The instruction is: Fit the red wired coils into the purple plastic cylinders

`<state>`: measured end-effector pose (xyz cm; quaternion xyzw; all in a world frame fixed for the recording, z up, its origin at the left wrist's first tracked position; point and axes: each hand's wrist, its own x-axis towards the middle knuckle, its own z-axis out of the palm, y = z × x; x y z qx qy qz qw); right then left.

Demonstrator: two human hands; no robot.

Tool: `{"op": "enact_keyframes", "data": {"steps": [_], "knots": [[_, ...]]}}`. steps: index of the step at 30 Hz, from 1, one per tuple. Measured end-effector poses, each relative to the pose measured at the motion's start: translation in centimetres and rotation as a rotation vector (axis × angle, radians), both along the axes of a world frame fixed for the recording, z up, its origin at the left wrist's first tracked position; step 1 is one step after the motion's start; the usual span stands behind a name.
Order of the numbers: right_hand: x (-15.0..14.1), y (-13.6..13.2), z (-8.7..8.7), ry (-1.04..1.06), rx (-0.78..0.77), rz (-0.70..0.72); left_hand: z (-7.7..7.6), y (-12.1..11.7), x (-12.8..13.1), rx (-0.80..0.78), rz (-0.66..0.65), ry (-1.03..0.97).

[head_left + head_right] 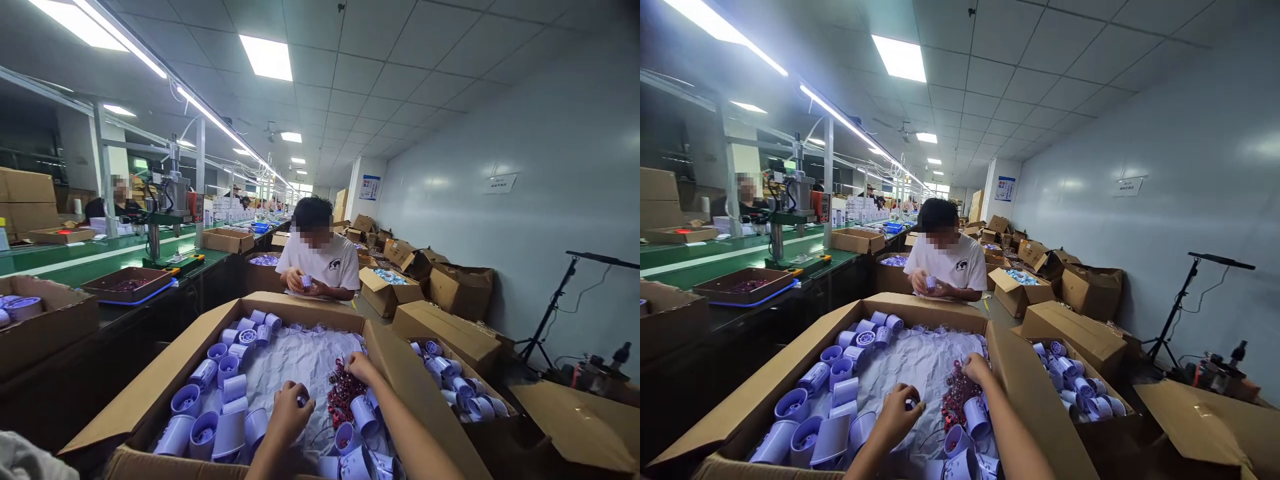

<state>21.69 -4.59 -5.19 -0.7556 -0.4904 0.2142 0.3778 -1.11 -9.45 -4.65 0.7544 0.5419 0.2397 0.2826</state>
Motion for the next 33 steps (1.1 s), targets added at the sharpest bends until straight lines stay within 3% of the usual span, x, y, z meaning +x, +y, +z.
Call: {"op": "enact_keyframes", "data": {"steps": [4, 9, 12, 21, 29, 33], "knots": [[-0.4, -0.6, 2.0, 0.173, 0.136, -0.039, -0.4, 0.2, 0.2, 0.029, -0.003, -0.086], [-0.8, -1.9, 6.0, 0.431, 0.309, 0.038, -0.5, 0.5, 0.3, 0.065, -0.075, -0.278], [-1.5, -2.9, 7.3, 0.523, 0.364, 0.079, 0.0, 0.2, 0.3, 0.081, -0.066, -0.302], [-4.0, -4.6, 8.7, 0.661, 0.456, 0.169, 0.6, -1.9, 1.1, 0.102, -0.061, -0.34], [-7.5, -8.0, 9.5, 0.82, 0.412, 0.369, 3.6, -2.7, 1.5, 0.119, -0.06, -0.417], [-8.6, -9.0, 9.2, 0.903, 0.368, 0.443, 3.1, -2.1, 1.8, 0.073, -0.078, -0.447]]}}
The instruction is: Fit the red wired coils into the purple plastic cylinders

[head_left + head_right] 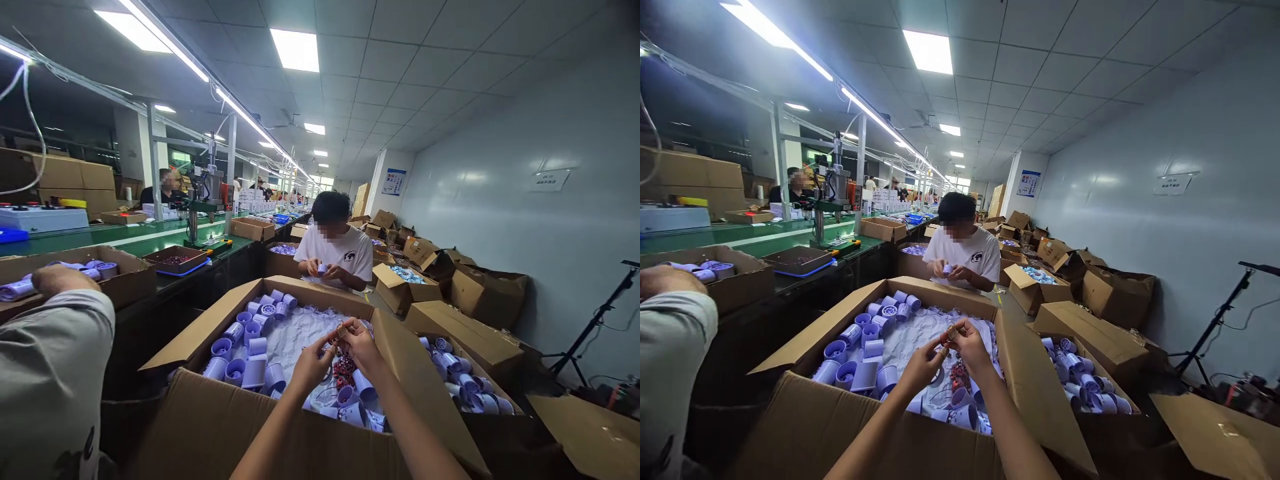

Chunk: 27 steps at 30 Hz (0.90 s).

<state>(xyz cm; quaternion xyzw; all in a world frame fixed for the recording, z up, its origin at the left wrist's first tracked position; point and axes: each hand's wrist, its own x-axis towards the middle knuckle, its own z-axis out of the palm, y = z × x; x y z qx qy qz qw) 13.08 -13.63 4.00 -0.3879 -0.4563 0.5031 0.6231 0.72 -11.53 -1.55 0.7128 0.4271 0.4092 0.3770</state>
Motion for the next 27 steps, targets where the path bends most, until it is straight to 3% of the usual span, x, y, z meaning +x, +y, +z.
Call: {"op": "enact_keyframes", "data": {"steps": [5, 10, 14, 18, 21, 24, 27], "knots": [[-0.1, 0.4, -0.9, -0.039, 0.006, -0.097, -1.6, 0.5, 0.2, -0.132, -0.005, -0.224], [0.5, 0.9, -2.7, -0.088, 0.007, -0.209, -2.2, 0.6, 0.1, -0.293, 0.022, -0.359], [0.5, 0.5, -4.4, -0.133, -0.029, -0.152, -2.6, 0.9, 0.0, -0.31, 0.032, -0.439], [0.0, 0.2, -6.3, -0.264, -0.048, 0.035, -3.1, 1.1, 0.1, -0.303, -0.01, -0.506], [0.0, 0.5, -7.5, -0.353, -0.051, -0.013, -3.5, 1.3, -0.1, -0.334, -0.003, -0.494], [0.3, 1.0, -8.3, -0.29, -0.08, -0.084, -4.0, 1.7, -0.2, -0.348, 0.065, -0.458], [0.6, 1.3, -8.6, -0.13, -0.16, -0.025, -4.6, 2.1, -0.1, -0.285, 0.136, -0.392]]}}
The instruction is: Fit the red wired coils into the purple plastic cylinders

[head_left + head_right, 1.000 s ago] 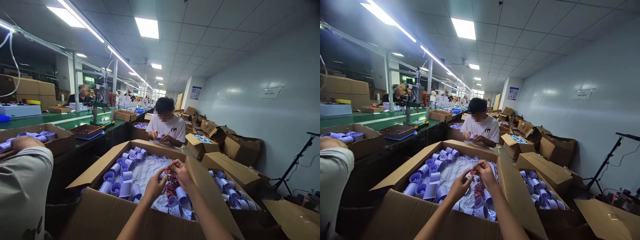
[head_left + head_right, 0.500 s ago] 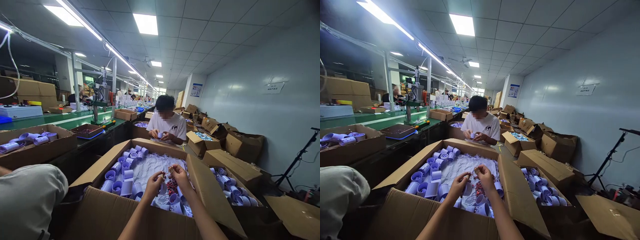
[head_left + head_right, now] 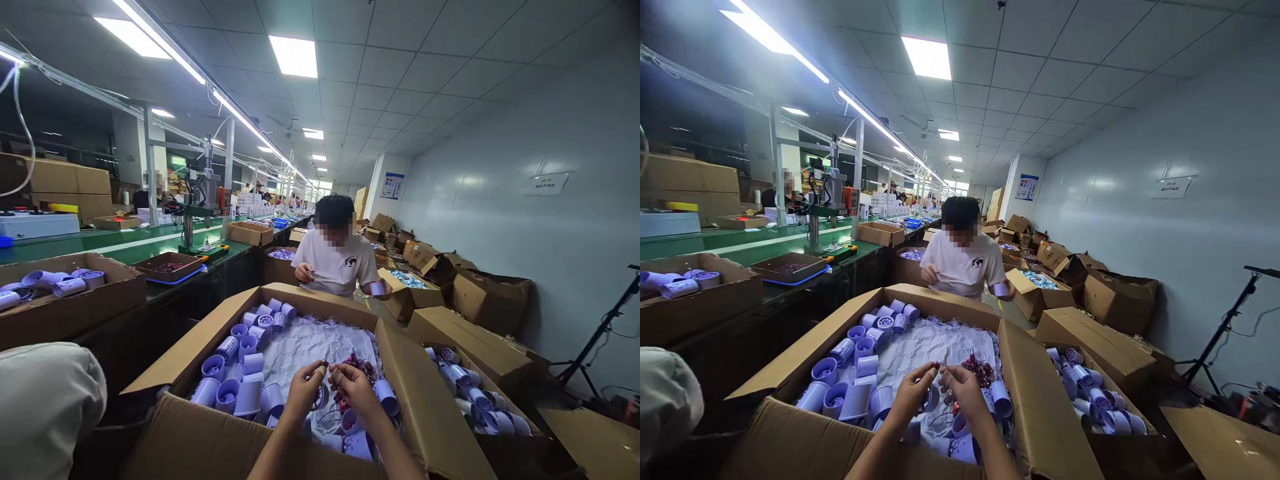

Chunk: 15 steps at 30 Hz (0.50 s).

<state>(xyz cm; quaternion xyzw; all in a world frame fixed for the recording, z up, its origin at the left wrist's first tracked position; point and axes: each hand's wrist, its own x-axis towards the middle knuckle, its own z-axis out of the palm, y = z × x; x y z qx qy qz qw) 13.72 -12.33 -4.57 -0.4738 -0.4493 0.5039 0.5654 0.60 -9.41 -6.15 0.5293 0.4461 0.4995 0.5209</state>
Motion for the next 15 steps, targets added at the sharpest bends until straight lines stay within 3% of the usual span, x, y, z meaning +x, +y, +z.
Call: {"op": "enact_keyframes", "data": {"steps": [4, 15], "knots": [[0.1, -0.2, 0.0, 0.159, -0.069, 0.007, -0.3, -0.1, 0.1, 0.106, 0.073, 0.129], [0.8, -1.9, 1.2, 0.255, -0.127, 0.01, 0.5, -1.1, -0.1, 0.284, 0.019, 0.322]]}}
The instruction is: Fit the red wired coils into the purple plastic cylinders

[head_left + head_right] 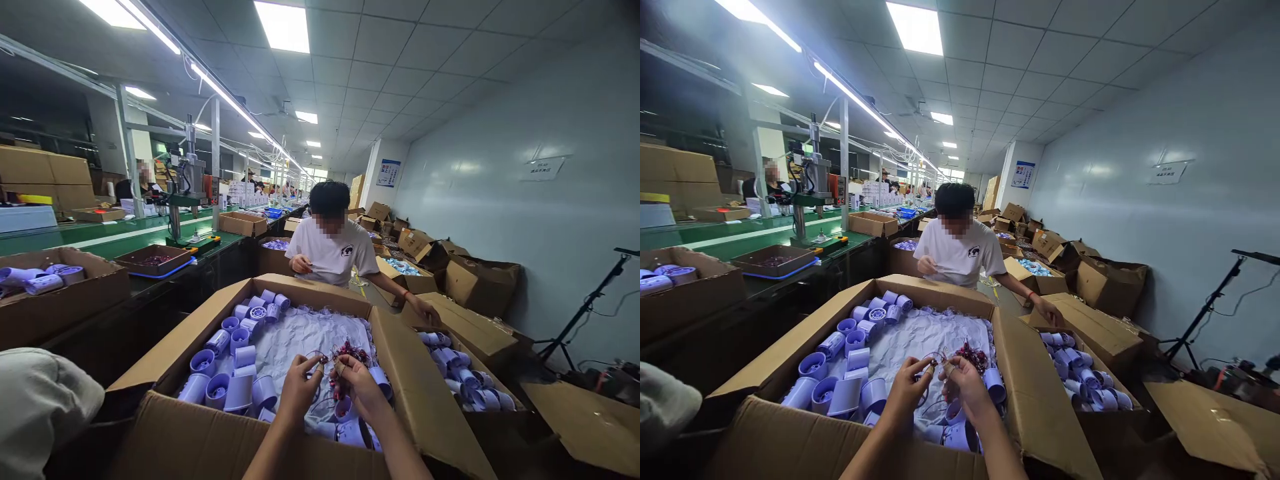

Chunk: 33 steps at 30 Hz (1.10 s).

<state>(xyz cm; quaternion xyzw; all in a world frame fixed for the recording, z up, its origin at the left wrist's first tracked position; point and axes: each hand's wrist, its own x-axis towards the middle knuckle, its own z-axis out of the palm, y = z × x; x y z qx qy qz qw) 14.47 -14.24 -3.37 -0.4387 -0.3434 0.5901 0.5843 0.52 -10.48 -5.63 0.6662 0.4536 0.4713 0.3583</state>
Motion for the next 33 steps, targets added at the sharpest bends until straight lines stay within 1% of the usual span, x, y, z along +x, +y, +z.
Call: {"op": "enact_keyframes", "data": {"steps": [5, 8, 12, 16, 18, 20, 22, 26, 30, 33], "knots": [[0.7, -0.8, 0.1, 0.058, -0.009, 0.037, -0.4, 0.2, 0.0, 0.017, -0.025, 0.012], [0.9, -1.0, 0.0, 0.056, -0.025, 0.033, -0.5, 0.2, 0.0, 0.012, -0.038, 0.008], [1.0, -0.8, -0.3, -0.083, 0.006, -0.047, -0.4, 0.1, 0.0, -0.006, -0.051, 0.026], [1.3, -0.2, -1.1, -0.282, 0.041, -0.109, -0.2, 0.0, -0.1, 0.002, -0.08, 0.049], [1.4, 0.0, -1.5, -0.377, 0.076, -0.124, -0.1, 0.0, -0.2, 0.007, -0.084, 0.058], [1.3, 0.0, -1.6, -0.413, 0.096, -0.117, -0.1, 0.0, -0.3, 0.003, -0.079, 0.059], [1.2, -0.2, -1.3, -0.377, 0.092, -0.084, -0.1, 0.0, -0.3, -0.007, -0.073, 0.055], [0.9, -0.9, -0.4, -0.212, 0.073, -0.013, -0.3, 0.1, -0.2, -0.014, -0.077, 0.086], [0.8, -1.5, 0.3, -0.08, 0.085, 0.0, -0.6, 0.0, -0.1, -0.001, -0.097, 0.124], [0.8, -2.0, 0.5, -0.031, 0.047, 0.033, -0.5, -0.2, -0.2, 0.006, -0.115, 0.144]]}}
